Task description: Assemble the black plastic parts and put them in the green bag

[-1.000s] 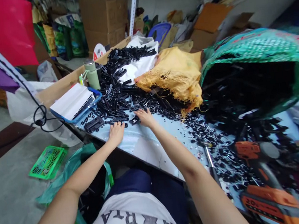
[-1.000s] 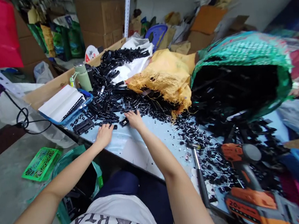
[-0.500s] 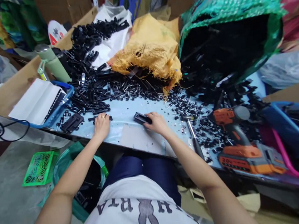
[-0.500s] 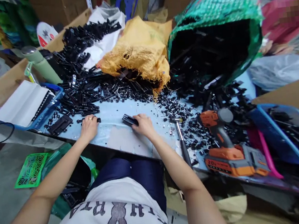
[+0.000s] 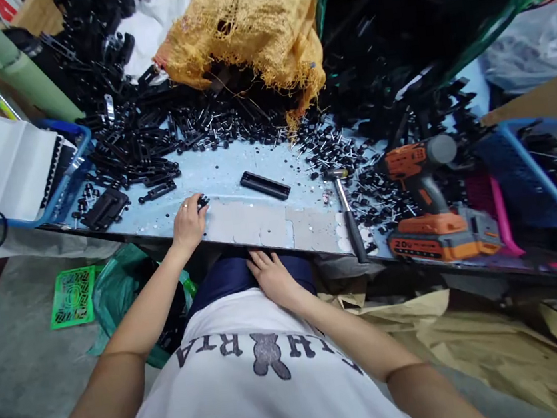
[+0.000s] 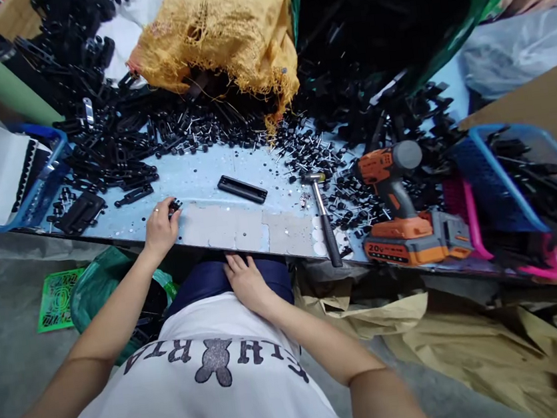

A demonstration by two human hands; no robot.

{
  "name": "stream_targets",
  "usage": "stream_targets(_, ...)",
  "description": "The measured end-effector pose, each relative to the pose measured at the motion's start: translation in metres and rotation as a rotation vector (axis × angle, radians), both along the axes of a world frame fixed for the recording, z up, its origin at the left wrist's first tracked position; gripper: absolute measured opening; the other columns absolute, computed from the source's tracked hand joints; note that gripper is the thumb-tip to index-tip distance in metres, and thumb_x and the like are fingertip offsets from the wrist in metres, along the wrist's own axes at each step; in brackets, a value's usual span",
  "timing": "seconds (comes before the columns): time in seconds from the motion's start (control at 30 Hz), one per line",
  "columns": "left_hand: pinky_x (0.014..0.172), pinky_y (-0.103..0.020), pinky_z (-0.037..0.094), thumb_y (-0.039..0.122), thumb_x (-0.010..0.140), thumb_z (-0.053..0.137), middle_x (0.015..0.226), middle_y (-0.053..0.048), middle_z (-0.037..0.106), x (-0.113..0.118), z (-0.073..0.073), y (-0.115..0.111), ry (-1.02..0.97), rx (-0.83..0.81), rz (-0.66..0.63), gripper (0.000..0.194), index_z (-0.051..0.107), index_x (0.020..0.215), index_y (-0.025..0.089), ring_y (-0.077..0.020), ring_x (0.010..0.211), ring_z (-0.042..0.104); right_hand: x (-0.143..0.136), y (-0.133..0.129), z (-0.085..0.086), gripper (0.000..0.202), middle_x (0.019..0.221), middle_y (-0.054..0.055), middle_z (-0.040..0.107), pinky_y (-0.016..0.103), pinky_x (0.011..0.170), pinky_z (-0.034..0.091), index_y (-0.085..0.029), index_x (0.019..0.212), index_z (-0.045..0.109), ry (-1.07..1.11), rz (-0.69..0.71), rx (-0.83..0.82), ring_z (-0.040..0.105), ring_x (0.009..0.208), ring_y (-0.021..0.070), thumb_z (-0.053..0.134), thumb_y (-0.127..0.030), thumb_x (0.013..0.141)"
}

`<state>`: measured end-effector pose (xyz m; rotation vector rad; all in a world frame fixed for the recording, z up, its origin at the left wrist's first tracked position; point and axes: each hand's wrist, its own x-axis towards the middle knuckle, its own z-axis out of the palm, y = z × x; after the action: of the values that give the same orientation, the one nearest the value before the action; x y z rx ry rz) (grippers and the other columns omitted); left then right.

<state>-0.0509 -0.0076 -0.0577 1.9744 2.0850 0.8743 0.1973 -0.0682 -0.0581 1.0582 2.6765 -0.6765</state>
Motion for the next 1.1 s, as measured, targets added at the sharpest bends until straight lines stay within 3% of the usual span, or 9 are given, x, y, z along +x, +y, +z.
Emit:
stream_targets(0.1,0.085,-0.035,0.044,0.034,0.092,0.038,0.103,-0.014,0.057,0.004,0.004,-0.005,-0.015,0.032,-0.013,0.037,0.044,0.120,0.012,-0.0230,0.094,0.058,0.001,0.001,0.011,0.040,0.138,0.014,0.042,0.043,0.102,0.034,-0.015,0.127,0.050,0.143,-0.071,0.039,0.043,0.123,0.0252,0.039,-0.022,0.090)
stream_targets(0.23,0.080,-0.033,0.045,0.037,0.089,0.043,0.105,-0.014,0.058,0.006,0.003,-0.010,-0.055,0.074,0.001,0.036,0.045,0.116,0.013,-0.0226,0.092,0.060,0.008,0.002,0.028,0.033,0.118,0.010,0.060,0.033,0.093,0.044,-0.016,0.118,0.058,0.269,-0.001,-0.072,0.057,0.106,0.0196,0.042,-0.025,0.090)
stream_targets(0.37,0.071,-0.031,0.047,0.041,0.084,0.053,0.096,-0.010,0.060,0.015,0.005,-0.014,-0.160,0.034,0.066,0.037,0.045,0.110,0.015,-0.0229,0.086,0.062,0.012,0.015,0.035,0.029,0.108,0.005,0.065,0.030,0.090,0.047,-0.020,0.113,0.061,0.389,-0.014,-0.041,0.060,0.100,0.0175,0.045,-0.027,0.090)
stream_targets(0.5,0.070,-0.030,0.047,0.039,0.089,0.042,0.087,-0.007,0.064,0.032,0.016,-0.014,-0.269,-0.052,0.021,0.030,0.049,0.108,0.017,-0.0208,0.080,0.063,0.004,0.070,0.039,0.033,0.115,0.009,0.061,0.034,0.094,0.043,-0.018,0.118,0.056,0.520,-0.250,0.236,0.054,0.108,0.0197,0.044,-0.029,0.090)
stream_targets(0.6,0.079,-0.030,0.047,0.033,0.094,0.030,0.099,-0.007,0.064,0.046,0.024,-0.014,-0.329,-0.040,-0.050,0.031,0.051,0.111,0.018,-0.0182,0.089,0.062,-0.010,0.128,0.039,0.044,0.133,0.015,0.046,0.042,0.102,0.034,-0.012,0.129,0.046,0.386,-0.394,0.440,0.042,0.122,0.0260,0.046,-0.027,0.088)
stream_targets(0.73,0.090,-0.034,0.044,0.027,0.092,0.033,0.110,-0.011,0.061,0.054,0.026,-0.014,-0.340,0.036,-0.058,0.031,0.052,0.114,0.015,-0.0194,0.104,0.057,-0.029,0.169,0.039,0.053,0.127,0.018,0.049,0.049,0.106,0.022,-0.008,0.138,0.032,0.101,-0.345,0.424,0.044,0.119,0.0260,0.041,-0.013,0.086)
stream_targets(0.8,0.090,-0.035,0.045,0.026,0.092,0.035,0.110,-0.011,0.061,0.054,0.022,-0.014,-0.351,0.043,-0.055,0.031,0.052,0.114,0.015,-0.0195,0.105,0.056,-0.033,0.161,0.037,0.052,0.122,0.015,0.054,0.050,0.107,0.018,-0.011,0.138,0.033,0.088,-0.237,0.441,0.046,0.114,0.0234,0.037,-0.010,0.087)
stream_targets(0.9,0.090,-0.035,0.045,0.026,0.091,0.038,0.109,-0.011,0.061,0.051,0.017,-0.015,-0.369,0.033,-0.044,0.030,0.053,0.114,0.015,-0.0196,0.104,0.057,-0.031,0.130,0.032,0.048,0.120,0.012,0.055,0.048,0.108,0.016,-0.015,0.136,0.037,0.157,-0.111,0.492,0.045,0.114,0.0231,0.044,-0.020,0.089)
stream_targets(1.1,0.079,-0.032,0.049,0.026,0.091,0.040,0.106,-0.010,0.060,0.049,0.011,-0.015,-0.458,-0.004,-0.020,0.029,0.055,0.114,0.016,-0.0167,0.088,0.060,-0.010,0.097,0.026,0.045,0.106,0.011,0.058,0.036,0.090,0.038,-0.016,0.127,0.050,0.193,-0.095,0.364,0.050,0.098,0.0222,0.046,-0.040,0.090)
